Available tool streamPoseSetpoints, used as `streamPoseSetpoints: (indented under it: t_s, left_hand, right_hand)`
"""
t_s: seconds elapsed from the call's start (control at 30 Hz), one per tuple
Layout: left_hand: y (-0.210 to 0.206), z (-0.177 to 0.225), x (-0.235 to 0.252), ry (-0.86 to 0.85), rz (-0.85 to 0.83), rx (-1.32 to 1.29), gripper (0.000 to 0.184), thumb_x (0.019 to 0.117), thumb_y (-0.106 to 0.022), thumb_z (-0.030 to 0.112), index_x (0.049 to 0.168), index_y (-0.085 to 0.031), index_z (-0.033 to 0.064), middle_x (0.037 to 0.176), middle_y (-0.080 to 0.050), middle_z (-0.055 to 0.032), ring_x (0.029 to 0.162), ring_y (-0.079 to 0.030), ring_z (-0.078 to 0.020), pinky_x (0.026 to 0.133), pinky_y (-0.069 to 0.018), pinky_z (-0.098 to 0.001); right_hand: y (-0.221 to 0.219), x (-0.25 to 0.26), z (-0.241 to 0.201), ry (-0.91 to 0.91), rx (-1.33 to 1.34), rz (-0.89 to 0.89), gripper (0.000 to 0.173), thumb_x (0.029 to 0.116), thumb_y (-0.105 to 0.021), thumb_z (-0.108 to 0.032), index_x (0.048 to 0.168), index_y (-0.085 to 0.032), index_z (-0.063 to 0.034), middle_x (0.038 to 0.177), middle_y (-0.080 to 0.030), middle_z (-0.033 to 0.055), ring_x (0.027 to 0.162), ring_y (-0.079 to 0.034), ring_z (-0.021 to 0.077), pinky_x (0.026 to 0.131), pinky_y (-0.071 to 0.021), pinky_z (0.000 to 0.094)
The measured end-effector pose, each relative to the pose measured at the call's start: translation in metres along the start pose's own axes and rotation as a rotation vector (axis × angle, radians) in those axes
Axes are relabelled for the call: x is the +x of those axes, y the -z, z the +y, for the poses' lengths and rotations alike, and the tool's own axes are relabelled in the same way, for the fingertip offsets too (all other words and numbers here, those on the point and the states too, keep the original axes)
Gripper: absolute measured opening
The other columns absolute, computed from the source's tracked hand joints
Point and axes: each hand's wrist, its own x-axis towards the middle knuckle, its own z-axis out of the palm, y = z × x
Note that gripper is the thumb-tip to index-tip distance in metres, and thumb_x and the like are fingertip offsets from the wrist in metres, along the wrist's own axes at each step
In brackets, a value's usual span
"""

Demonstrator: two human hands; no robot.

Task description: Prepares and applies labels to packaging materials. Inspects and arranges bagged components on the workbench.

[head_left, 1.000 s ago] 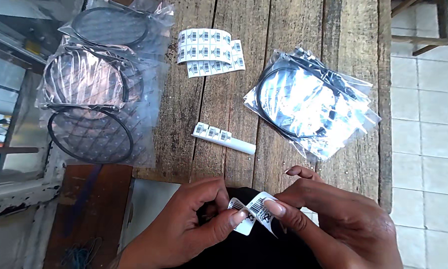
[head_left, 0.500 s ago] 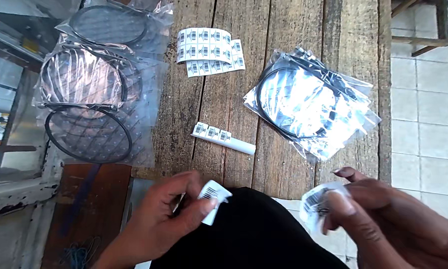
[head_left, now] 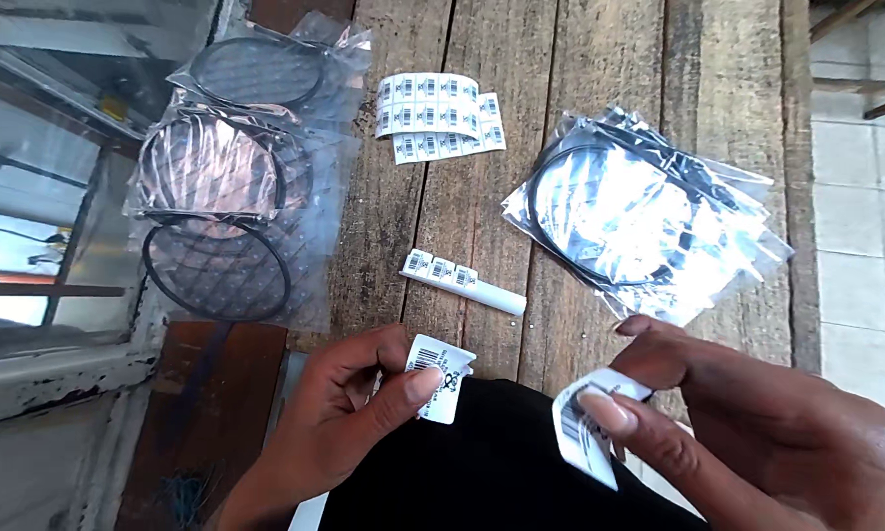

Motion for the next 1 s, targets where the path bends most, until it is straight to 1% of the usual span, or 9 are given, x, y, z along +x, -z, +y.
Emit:
streamPoseSetpoints:
  t_s: [0.17,0.27,0.4,0.53,0.6,0.67,0.77,0.9,1.0]
  left_hand:
    - [0.001,0.002,-0.005,0.009,0.056,0.016,0.016,0.1034,-0.061,0.027,0.099,-0.07,0.0148,0.089,-0.068,0.0073,0.082,-0.064,0.0023,0.074,-0.0539,-0.0139]
    - [0.001,0.005,-0.006,0.027,0.071,0.03,0.016,0.1028,-0.062,0.028,0.097,-0.069,0.0155,0.085,-0.066,0.0077,0.078,-0.063,0.0027,0.07,-0.0533,-0.0129]
    - [0.005,0.011,-0.011,0.045,0.098,0.064,0.017,0.1022,-0.063,0.029,0.094,-0.069,0.015,0.085,-0.065,0.0076,0.077,-0.063,0.0016,0.07,-0.0546,-0.0139]
    - [0.021,0.024,-0.022,0.053,0.112,0.219,0.024,0.1014,-0.062,0.036,0.086,-0.072,0.02,0.084,-0.068,0.013,0.075,-0.062,0.0062,0.065,-0.0529,-0.0106]
    - [0.031,0.035,-0.03,0.074,0.088,0.174,0.026,0.1004,-0.063,0.036,0.08,-0.07,0.0221,0.078,-0.066,0.0153,0.069,-0.059,0.0085,0.062,-0.0506,-0.0091]
    - [0.037,0.046,-0.038,0.094,0.003,0.071,0.024,0.0994,-0.066,0.035,0.08,-0.069,0.0214,0.078,-0.067,0.0147,0.072,-0.061,0.0071,0.066,-0.0504,-0.0105]
    - [0.037,0.057,-0.044,0.115,-0.141,0.033,0.014,0.0984,-0.069,0.029,0.091,-0.073,0.0177,0.089,-0.071,0.0114,0.087,-0.064,0.0034,0.078,-0.052,-0.0144]
    - [0.03,0.056,-0.043,0.083,-0.163,0.036,0.012,0.0979,-0.07,0.024,0.092,-0.071,0.0139,0.088,-0.07,0.0082,0.089,-0.064,0.001,0.082,-0.0517,-0.0177]
    - [0.021,0.052,-0.032,0.062,-0.167,0.065,0.014,0.0978,-0.071,0.023,0.092,-0.071,0.0106,0.087,-0.069,0.0055,0.085,-0.063,0.0011,0.076,-0.0528,-0.015]
  right_hand:
    - [-0.016,0.013,-0.021,0.008,0.102,-0.337,0.027,0.0979,-0.07,-0.032,0.091,-0.069,-0.0058,0.079,-0.068,0.0026,0.077,-0.062,0.0068,0.094,-0.0435,0.0371]
    - [-0.029,0.015,-0.029,0.047,-0.009,-0.471,0.03,0.0978,-0.07,-0.034,0.092,-0.069,-0.0039,0.076,-0.067,0.007,0.07,-0.061,0.0143,0.091,-0.0419,0.0419]
    - [-0.037,0.009,-0.028,0.074,-0.299,-0.602,0.048,0.0987,-0.061,-0.053,0.095,-0.065,-0.0051,0.072,-0.06,0.0089,0.061,-0.054,0.023,0.074,-0.0416,0.0452]
    - [-0.036,0.008,-0.034,0.001,-0.38,-0.651,0.055,0.0994,-0.057,-0.056,0.097,-0.062,-0.0011,0.074,-0.059,0.013,0.062,-0.057,0.0283,0.066,-0.0441,0.0465]
    - [-0.035,0.008,-0.037,-0.045,-0.383,-0.644,0.057,0.0986,-0.058,-0.056,0.104,-0.061,0.001,0.078,-0.061,0.0141,0.065,-0.059,0.0295,0.065,-0.0463,0.047]
    - [-0.032,0.01,-0.037,-0.093,-0.405,-0.636,0.071,0.0948,-0.06,-0.062,0.123,-0.056,0.0033,0.085,-0.063,0.0144,0.07,-0.062,0.0303,0.066,-0.0491,0.0495]
    - [-0.03,0.012,-0.032,-0.074,-0.307,-0.586,0.079,0.0927,-0.066,-0.059,0.142,-0.048,-0.0005,0.098,-0.063,0.0141,0.071,-0.059,0.0243,0.065,-0.0497,0.0443]
    - [-0.028,0.026,-0.021,0.045,-0.103,-0.37,0.038,0.0966,-0.067,-0.049,0.123,-0.071,-0.0217,0.109,-0.066,-0.0014,0.094,-0.062,0.0072,0.083,-0.0499,0.0329]
    - [-0.037,0.042,-0.008,0.099,0.043,-0.359,0.033,0.0991,-0.063,-0.048,0.113,-0.074,-0.0206,0.099,-0.068,-0.0112,0.087,-0.063,-0.0029,0.076,-0.0554,0.0184]
